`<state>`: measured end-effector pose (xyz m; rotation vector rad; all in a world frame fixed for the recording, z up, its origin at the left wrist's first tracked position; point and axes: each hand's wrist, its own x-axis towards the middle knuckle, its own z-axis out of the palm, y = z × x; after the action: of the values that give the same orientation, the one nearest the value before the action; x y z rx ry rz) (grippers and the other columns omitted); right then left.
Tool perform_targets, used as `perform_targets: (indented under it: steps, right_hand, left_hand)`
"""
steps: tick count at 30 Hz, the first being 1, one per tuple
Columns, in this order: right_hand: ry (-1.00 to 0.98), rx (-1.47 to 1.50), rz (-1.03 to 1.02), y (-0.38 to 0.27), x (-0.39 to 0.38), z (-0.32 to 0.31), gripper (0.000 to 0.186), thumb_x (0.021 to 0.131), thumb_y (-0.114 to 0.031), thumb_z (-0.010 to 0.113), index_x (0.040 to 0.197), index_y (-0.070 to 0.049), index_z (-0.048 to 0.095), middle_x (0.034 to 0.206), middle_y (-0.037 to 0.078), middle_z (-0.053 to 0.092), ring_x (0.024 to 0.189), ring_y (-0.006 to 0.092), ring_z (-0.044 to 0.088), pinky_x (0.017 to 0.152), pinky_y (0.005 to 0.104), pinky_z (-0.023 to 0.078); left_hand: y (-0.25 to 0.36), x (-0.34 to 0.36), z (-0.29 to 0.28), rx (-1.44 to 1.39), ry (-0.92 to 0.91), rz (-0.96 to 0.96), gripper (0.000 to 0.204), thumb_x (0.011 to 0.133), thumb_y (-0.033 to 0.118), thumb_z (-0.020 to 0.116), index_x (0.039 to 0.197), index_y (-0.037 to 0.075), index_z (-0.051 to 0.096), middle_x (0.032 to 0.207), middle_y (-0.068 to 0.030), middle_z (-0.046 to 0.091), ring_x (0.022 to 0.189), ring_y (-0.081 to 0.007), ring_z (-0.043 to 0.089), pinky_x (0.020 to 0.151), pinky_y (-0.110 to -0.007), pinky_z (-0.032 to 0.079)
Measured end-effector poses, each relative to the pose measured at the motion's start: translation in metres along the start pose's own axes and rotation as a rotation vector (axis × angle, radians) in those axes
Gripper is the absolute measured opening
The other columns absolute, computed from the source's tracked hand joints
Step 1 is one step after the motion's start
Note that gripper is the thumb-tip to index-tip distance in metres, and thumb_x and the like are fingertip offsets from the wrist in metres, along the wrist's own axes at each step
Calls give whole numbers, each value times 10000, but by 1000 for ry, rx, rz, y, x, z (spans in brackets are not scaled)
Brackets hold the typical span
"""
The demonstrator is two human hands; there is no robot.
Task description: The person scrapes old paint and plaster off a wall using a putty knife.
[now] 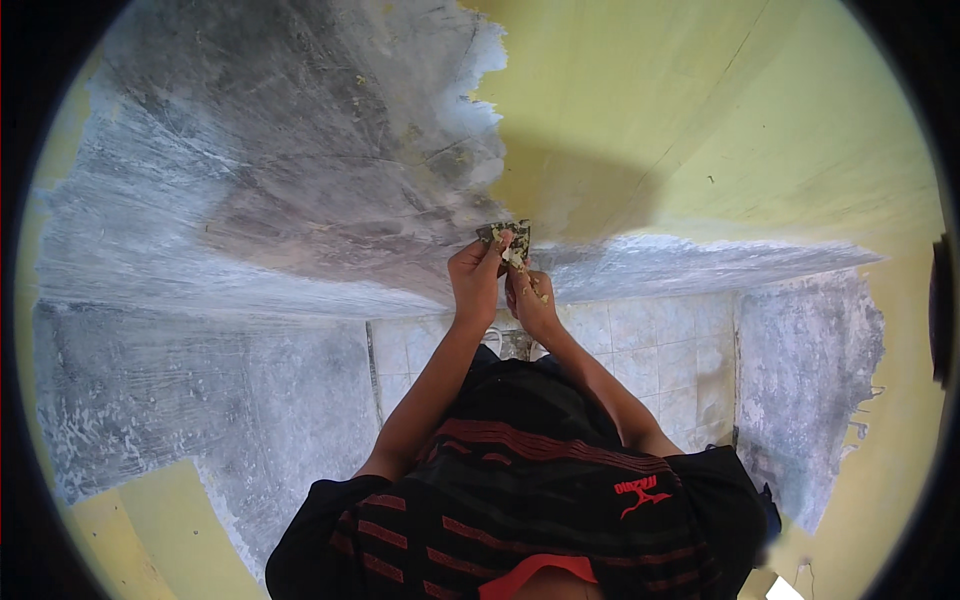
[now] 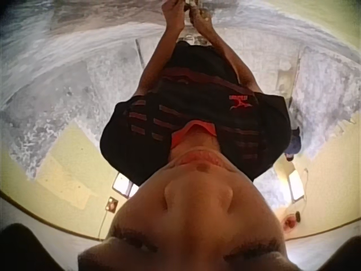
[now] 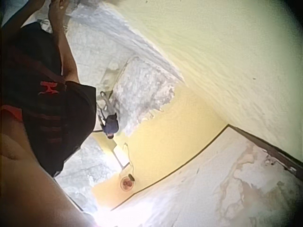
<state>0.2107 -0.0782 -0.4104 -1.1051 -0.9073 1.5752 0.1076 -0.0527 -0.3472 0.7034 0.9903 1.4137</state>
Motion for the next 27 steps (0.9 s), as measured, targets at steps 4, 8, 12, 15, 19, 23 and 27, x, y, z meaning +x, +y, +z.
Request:
perform_targets:
  steps: [4,8,12,15,19,23,27]
  right_hand:
    - [44,-21,39,8,1,-2,525,1069,-459,524,685,-103,499,580,-27,468,477,71,419,427,253,300]
    - [59,-145,-132,22,9,-8,515,1073,-433,526,686,-93,511,587,-21,481,481,77,430,438,257,322]
    - [92,-237,-125,27,12,-17,507,1073,-405,535,690,-72,538,588,-11,499,488,93,443,456,275,336]
    - [117,-415,-195,8,12,-22,526,1048,-335,572,683,42,582,546,89,537,515,166,512,513,377,403]
    - [82,-612,-394,-55,10,-11,498,1038,-317,586,709,56,592,549,110,545,501,195,509,516,388,405]
    - [77,-369,-261,-17,9,-8,475,1040,-314,577,714,30,603,550,94,540,499,177,481,515,383,403]
    - [64,-231,-211,15,10,-12,469,1077,-363,532,718,-60,542,608,-11,500,519,77,445,473,264,343]
  left_hand:
    - [2,0,3,-22,5,-25,241,981,193,722,958,-47,734,822,-47,700,693,-112,655,651,-281,572]
    - [0,1,1,-52,-5,-19,254,978,201,727,969,-53,732,842,-47,706,713,-112,661,664,-280,574]
    - [-3,0,3,-80,-2,-9,240,984,203,720,981,-36,738,868,-42,714,737,-105,665,684,-276,575]
    - [-7,3,4,-126,32,-14,221,991,197,710,975,-22,740,876,-34,712,747,-96,660,685,-271,572]
    - [7,7,13,-246,5,78,193,998,175,697,959,-10,739,883,-26,708,755,-82,650,673,-264,564]
    - [10,2,12,-130,33,41,201,988,167,711,943,-27,737,844,-35,706,718,-86,648,655,-265,559]
    - [6,0,8,-60,27,13,219,983,173,721,948,-43,735,829,-44,709,686,-93,645,638,-267,554]
